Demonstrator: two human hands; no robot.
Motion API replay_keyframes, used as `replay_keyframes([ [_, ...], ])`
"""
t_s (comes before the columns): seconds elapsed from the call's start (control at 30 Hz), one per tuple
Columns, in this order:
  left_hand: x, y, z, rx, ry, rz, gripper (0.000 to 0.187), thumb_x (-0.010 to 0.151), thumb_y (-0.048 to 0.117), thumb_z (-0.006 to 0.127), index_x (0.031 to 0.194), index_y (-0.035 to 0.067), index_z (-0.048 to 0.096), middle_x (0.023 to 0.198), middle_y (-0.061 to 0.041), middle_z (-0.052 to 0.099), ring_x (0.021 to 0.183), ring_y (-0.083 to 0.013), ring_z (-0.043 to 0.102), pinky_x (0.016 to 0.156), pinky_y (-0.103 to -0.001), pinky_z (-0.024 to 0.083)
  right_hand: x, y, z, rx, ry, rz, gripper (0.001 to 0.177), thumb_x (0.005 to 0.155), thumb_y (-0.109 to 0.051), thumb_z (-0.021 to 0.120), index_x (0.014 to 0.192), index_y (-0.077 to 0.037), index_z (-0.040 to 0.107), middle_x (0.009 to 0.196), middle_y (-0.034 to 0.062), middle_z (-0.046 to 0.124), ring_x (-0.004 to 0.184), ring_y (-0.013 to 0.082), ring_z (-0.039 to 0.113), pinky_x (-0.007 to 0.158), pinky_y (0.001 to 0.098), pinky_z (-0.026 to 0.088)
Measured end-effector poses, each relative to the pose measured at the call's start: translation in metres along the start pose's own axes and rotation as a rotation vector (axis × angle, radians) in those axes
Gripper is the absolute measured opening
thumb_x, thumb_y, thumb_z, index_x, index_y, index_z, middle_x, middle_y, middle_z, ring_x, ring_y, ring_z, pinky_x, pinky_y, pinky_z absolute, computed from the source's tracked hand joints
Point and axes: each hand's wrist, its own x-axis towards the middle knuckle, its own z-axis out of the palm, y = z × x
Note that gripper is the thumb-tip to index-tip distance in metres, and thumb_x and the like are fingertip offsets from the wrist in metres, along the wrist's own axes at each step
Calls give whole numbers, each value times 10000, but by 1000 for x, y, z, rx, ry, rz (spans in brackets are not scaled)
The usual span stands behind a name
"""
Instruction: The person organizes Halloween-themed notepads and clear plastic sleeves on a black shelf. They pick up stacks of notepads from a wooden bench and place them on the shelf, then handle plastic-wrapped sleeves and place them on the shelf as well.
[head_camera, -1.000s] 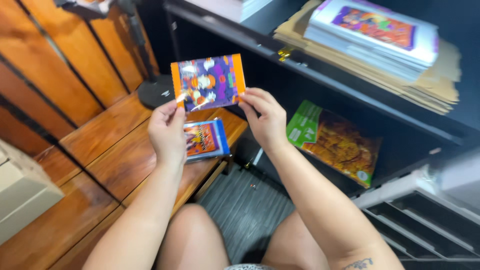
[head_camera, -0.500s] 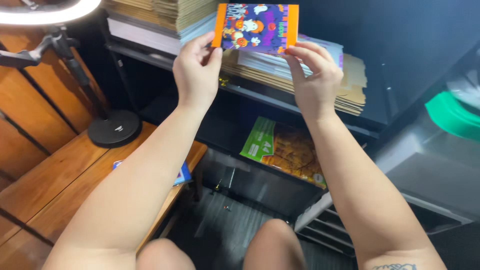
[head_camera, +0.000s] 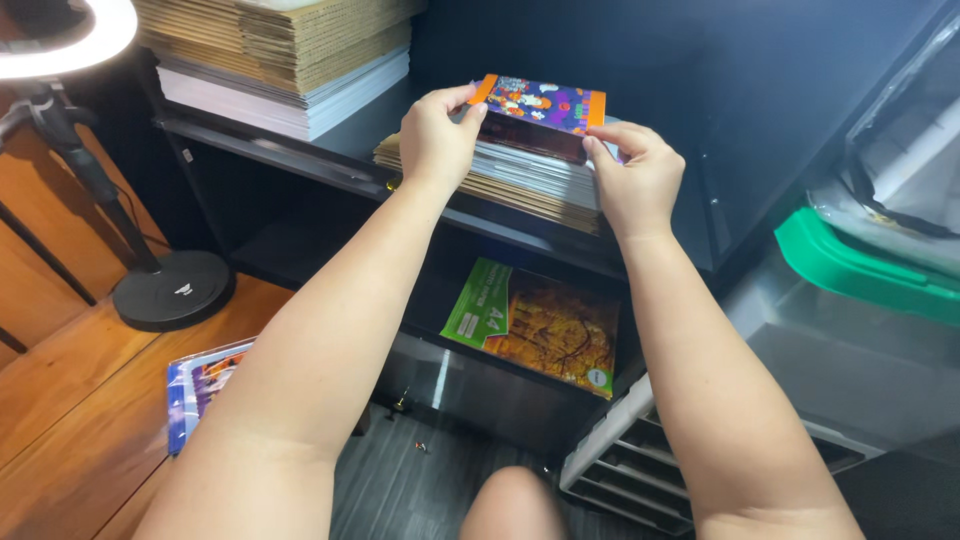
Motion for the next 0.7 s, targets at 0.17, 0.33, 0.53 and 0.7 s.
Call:
replay_keyframes([
  [0.17, 3, -3, 4, 157, -71, -85, 318, 938, 333, 721, 1215, 189, 780, 1299, -37, 737, 1236, -244, 664, 996, -437, 544, -3, 4, -1, -63, -69, 78, 102, 887, -183, 804, 980, -175, 844, 997, 17, 804, 985, 140, 726, 807, 286, 554],
  [0.33, 7, -12, 5, 277, -93, -91, 303, 939, 385, 711, 1193, 242, 794, 1273, -9, 748, 1237, -228, 644, 977, -472, 494, -6, -3, -4, -121, -150, 154, 126, 911, -251, 775, 993, -182, 842, 1021, -6, 798, 986, 142, 726, 853, 304, 551],
  [0.53, 8, -15, 5, 306, -129, -98, 304, 949, 395, 699, 1207, 260, 787, 1287, -6, 739, 1246, -248, 613, 1009, -488, 403, -5, -5, -3, -173, -185, 224, 139, 905, -304, 766, 989, -226, 845, 1052, -47, 790, 998, 125, 714, 815, 313, 544],
  [0.7, 6, -18, 6, 324, -141, -89, 308, 955, 406, 703, 1206, 249, 786, 1281, -40, 729, 1261, -248, 575, 1020, -515, 392, -7, -5, -3, -206, -204, 218, 153, 904, -322, 761, 997, -234, 846, 1049, -59, 778, 960, 132, 703, 768, 330, 523],
])
